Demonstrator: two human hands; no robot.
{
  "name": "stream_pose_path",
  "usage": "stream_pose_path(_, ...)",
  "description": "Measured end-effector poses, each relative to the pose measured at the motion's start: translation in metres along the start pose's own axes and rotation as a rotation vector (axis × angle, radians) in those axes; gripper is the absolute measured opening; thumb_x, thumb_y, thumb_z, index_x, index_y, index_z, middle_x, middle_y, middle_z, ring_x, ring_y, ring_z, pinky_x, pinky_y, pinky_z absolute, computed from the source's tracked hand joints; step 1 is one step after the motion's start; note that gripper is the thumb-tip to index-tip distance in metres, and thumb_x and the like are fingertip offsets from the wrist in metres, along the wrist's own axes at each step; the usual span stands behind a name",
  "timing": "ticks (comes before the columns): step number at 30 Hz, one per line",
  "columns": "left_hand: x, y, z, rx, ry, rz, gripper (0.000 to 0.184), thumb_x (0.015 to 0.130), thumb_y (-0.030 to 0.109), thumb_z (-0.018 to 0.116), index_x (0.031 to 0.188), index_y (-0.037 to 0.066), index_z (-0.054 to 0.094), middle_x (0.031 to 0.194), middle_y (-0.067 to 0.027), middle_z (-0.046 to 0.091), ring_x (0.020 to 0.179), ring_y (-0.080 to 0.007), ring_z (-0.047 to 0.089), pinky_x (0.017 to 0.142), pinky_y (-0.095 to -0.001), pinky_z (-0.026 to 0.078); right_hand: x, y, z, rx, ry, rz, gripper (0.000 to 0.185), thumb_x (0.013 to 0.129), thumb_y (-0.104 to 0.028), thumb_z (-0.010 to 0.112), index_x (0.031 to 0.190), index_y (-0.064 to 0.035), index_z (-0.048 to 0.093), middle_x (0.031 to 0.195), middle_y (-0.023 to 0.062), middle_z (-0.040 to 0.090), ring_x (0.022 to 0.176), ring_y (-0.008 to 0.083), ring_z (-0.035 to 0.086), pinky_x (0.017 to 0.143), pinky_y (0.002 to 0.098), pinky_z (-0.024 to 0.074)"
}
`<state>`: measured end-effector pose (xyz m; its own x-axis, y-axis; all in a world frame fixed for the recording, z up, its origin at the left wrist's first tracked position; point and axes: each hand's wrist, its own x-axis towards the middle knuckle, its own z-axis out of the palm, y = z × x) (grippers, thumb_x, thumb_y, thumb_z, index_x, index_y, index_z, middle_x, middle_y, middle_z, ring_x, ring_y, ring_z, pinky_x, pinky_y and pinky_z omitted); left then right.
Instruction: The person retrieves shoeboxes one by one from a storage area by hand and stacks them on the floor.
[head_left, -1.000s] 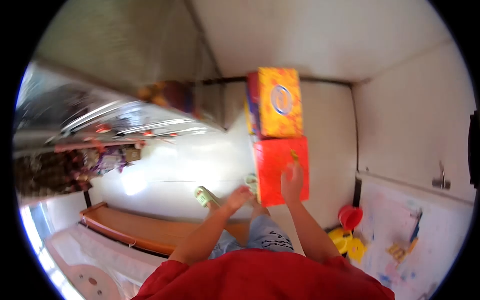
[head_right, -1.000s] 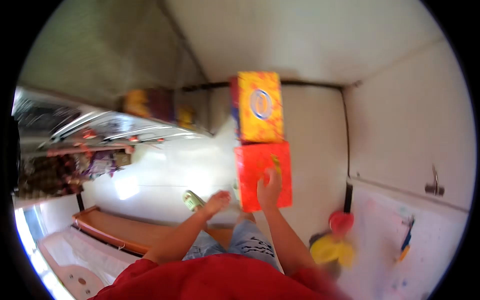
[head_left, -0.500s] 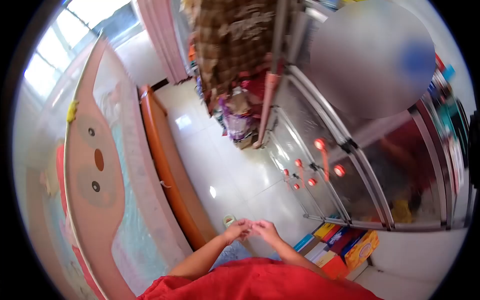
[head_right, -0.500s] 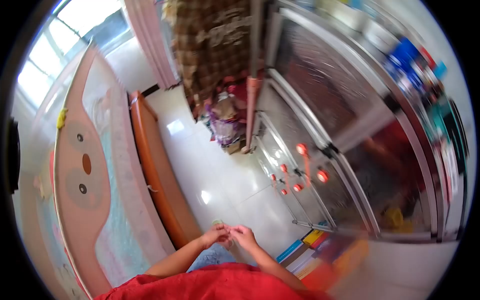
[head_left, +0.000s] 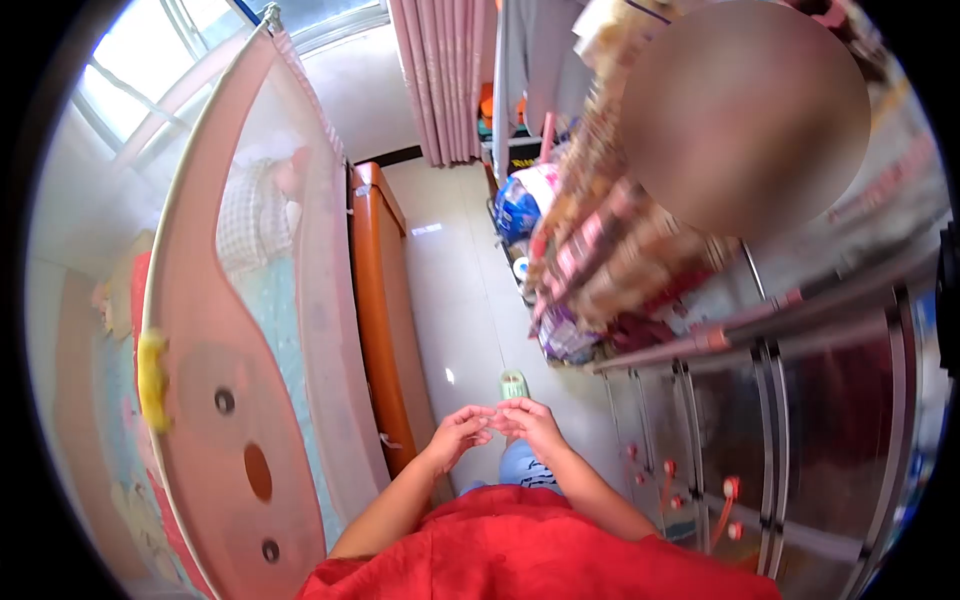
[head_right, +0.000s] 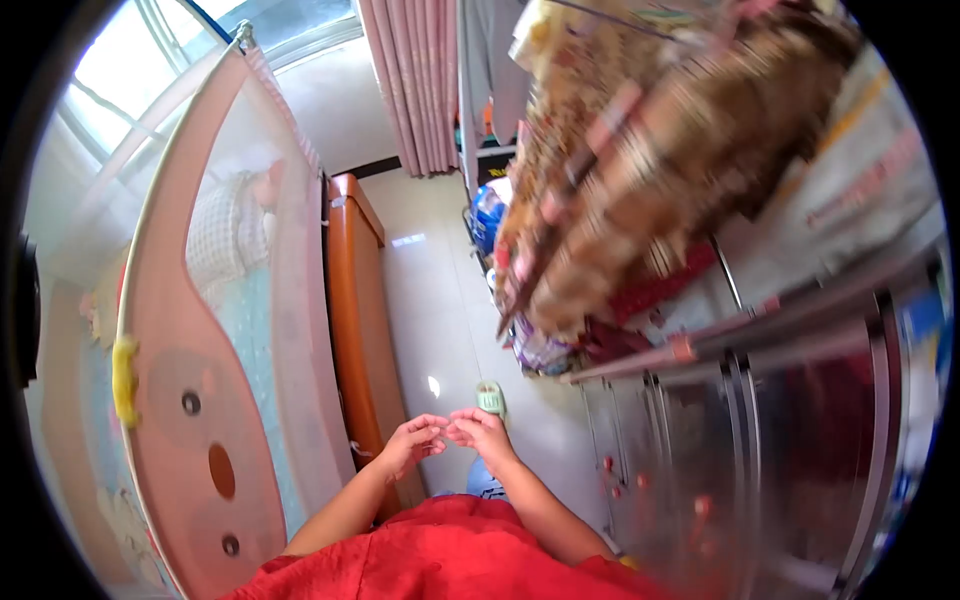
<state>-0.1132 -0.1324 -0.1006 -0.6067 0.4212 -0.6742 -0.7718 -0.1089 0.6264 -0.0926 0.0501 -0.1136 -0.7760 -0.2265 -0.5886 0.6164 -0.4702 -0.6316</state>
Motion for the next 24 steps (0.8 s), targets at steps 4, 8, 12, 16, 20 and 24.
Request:
stream_pose_path(4,0.097,0.084,-0.040,-0.036,0.143,-0.043,0.022,0.086,0.016,0.057,0.106,0.009,0.058,0.095,-0.0038,0.062,0.077,-0.0097,0.056,0.071,-0.0242,0.046,0.120,-0.077,0.009,-0.134,0.064,0.096,0.020,0.087,-0.012,0.054,0.104,-0.0020,0.058,0.090,0.0098,0.064,0.080,0.0152,0.062,0.072,0.0274,0.0498)
stream_pose_path(8,0.176,0.188,-0.080,-0.091,0.172,0.006,0.022,0.086,0.015,0.056,0.107,0.009,0.057,0.094,-0.0042,0.062,0.075,-0.0099,0.057,0.069,-0.0243,0.046,0.225,-0.165,0.054,-0.213,0.068,0.051,0.020,0.087,-0.012,0.054,0.104,-0.0026,0.058,0.091,0.0089,0.064,0.077,0.0140,0.062,0.068,0.0245,0.0497)
stream_pose_path(12,0.278,0.249,-0.141,-0.219,0.193,-0.025,0.021,0.087,0.014,0.053,0.106,0.007,0.057,0.093,-0.0058,0.061,0.073,-0.0115,0.058,0.067,-0.0242,0.048,0.349,-0.218,0.081,-0.270,0.097,0.057,0.022,0.086,-0.013,0.055,0.105,-0.0027,0.057,0.090,0.0074,0.063,0.076,0.0127,0.061,0.068,0.0245,0.0496)
stream_pose_path(16,0.423,0.245,-0.250,-0.273,0.025,-0.225,0.018,0.086,0.011,0.052,0.102,0.005,0.057,0.086,-0.0052,0.061,0.067,-0.0126,0.058,0.060,-0.0242,0.047,0.489,-0.253,0.085,-0.145,0.233,0.031,0.021,0.081,-0.011,0.060,0.100,-0.0031,0.058,0.083,0.0037,0.061,0.071,0.0095,0.059,0.060,0.0219,0.0474)
stream_pose_path(20,0.482,0.363,-0.230,-0.075,0.283,-0.257,0.018,0.085,0.011,0.053,0.101,0.006,0.057,0.085,-0.0045,0.061,0.063,-0.0109,0.055,0.058,-0.0233,0.045,0.588,-0.303,0.068,-0.225,0.389,0.007,0.027,0.082,-0.011,0.059,0.107,-0.0015,0.054,0.088,0.0058,0.061,0.074,0.0124,0.059,0.064,0.0241,0.0484)
stream_pose_path(24,0.554,0.435,-0.237,-0.044,0.271,-0.260,0.016,0.086,0.008,0.050,0.101,0.006,0.055,0.086,-0.0041,0.061,0.067,-0.0091,0.056,0.061,-0.0222,0.046,0.657,-0.373,0.041,-0.150,0.542,-0.134,0.032,0.082,-0.010,0.058,0.111,-0.0006,0.052,0.093,0.0082,0.059,0.076,0.0140,0.059,0.066,0.0253,0.0488)
